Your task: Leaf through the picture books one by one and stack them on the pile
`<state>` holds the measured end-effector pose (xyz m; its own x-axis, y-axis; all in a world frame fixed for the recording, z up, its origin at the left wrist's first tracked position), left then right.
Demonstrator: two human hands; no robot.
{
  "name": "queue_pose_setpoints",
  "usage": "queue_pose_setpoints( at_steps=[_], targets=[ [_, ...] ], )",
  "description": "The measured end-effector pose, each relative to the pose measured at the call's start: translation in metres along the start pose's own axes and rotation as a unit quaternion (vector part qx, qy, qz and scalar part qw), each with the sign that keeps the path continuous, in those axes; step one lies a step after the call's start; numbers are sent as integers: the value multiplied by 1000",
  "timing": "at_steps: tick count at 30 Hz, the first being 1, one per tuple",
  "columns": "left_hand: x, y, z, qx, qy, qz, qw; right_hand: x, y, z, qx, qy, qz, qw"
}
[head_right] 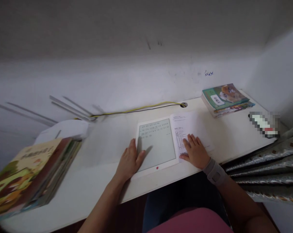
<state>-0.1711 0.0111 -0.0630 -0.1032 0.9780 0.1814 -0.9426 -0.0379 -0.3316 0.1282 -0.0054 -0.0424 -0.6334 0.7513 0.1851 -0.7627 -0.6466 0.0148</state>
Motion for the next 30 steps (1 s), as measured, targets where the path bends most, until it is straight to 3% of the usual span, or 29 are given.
queue_pose_setpoints(
  at_steps=[30],
  targets=[
    [1, 3, -6, 59, 22, 2, 998, -12, -20, -2, -21, -6, -5, 1000]
  ],
)
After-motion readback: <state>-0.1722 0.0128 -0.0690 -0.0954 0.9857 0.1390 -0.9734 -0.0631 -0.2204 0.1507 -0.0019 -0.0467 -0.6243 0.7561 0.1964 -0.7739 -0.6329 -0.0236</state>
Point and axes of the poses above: each hand's wrist, its own x-axis towards the middle knuckle, its own z-axis out of the back of the hand, y = z × x, the point moved 3 cm from there along x, towards the middle knuckle, and after that the axes turned 12 degrees about z, right-handed, at the moved point
